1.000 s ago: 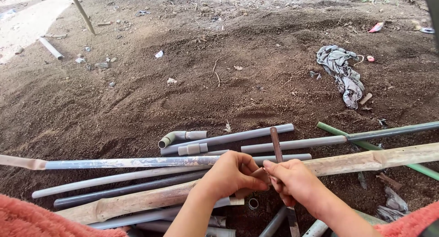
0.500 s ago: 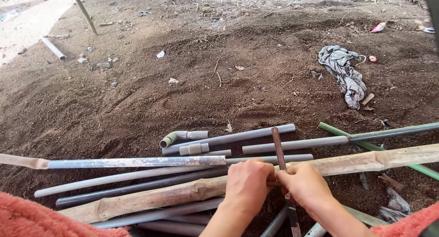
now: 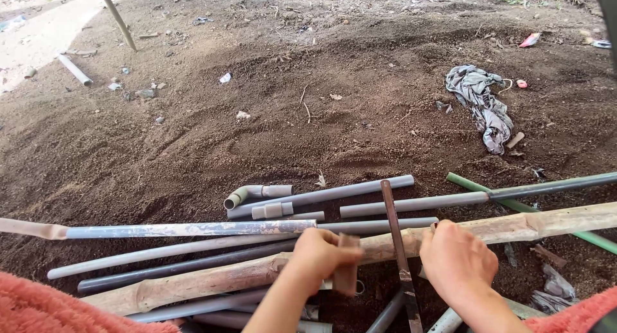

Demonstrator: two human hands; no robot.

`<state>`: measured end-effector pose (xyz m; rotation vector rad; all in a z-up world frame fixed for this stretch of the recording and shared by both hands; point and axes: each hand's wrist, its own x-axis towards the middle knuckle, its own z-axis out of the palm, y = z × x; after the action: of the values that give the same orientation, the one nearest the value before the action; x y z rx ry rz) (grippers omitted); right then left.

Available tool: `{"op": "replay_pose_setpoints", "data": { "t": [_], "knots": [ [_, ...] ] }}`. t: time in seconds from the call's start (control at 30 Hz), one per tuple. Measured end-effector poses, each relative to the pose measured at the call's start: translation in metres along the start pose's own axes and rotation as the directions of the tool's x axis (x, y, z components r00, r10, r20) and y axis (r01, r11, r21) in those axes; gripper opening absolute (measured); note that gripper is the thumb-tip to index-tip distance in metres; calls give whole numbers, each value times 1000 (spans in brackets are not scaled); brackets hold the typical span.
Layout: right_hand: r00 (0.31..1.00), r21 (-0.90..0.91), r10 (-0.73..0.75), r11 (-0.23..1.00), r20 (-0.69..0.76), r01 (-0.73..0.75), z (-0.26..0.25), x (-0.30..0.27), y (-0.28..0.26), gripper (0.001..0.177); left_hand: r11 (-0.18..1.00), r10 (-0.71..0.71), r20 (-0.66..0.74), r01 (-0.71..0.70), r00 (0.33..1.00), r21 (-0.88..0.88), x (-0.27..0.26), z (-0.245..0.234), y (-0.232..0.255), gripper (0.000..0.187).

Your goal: The person sits on the ground and uses a knife to cut a strip of brown material. They then wrap this material around the ends of several metal pipes and a wooden stick, securing the connections.

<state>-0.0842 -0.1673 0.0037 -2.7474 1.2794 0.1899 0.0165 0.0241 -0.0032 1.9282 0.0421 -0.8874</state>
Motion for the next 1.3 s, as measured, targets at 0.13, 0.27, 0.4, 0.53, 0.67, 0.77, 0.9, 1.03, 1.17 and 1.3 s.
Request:
{"op": "replay_pose_setpoints", "data": {
  "t": [0.13,0.27,0.4,0.53,0.67,0.77,0.9,1.03,1.17,1.3],
  "knots": [
    [998,25,-56,998,15,56,18,14,3,54,858,-28,61,55,998,-510,6,-7,5,51],
    [910,683,-280,731,306,-4,-20,-24,-28,48,761,9,27,11,1000,-649,8,5,4,46],
    [720,832,-429,177,545,-525,-7,-34,-36,44,776,135,-85,-159,987,-611,1,21,2,52],
    [699,813,-454,108,552,-572,-6,-28,-32,43,830,198,-202,-273,959,-486,-12,22,10,62],
    [725,827,-418,139,548,-545,-6,-28,-31,37,863,337,-262,-407,905,-298,1,21,1,50],
    [739,832,-391,166,549,-530,-5,-28,-30,36,887,371,-313,-433,874,-158,18,21,-7,54],
    [750,831,-361,187,553,-523,1,-24,-27,39,927,331,-305,-368,893,-70,16,13,-2,58],
    [726,811,-379,139,574,-569,10,-21,-26,38,943,332,-295,-305,896,133,2,8,4,38],
    [715,794,-388,81,581,-602,13,-20,-25,35,913,408,-338,-370,848,174,8,16,-2,43],
    [720,794,-363,111,592,-597,14,-21,-24,36,904,427,-308,-390,850,176,-5,10,7,44]
  ]
}}
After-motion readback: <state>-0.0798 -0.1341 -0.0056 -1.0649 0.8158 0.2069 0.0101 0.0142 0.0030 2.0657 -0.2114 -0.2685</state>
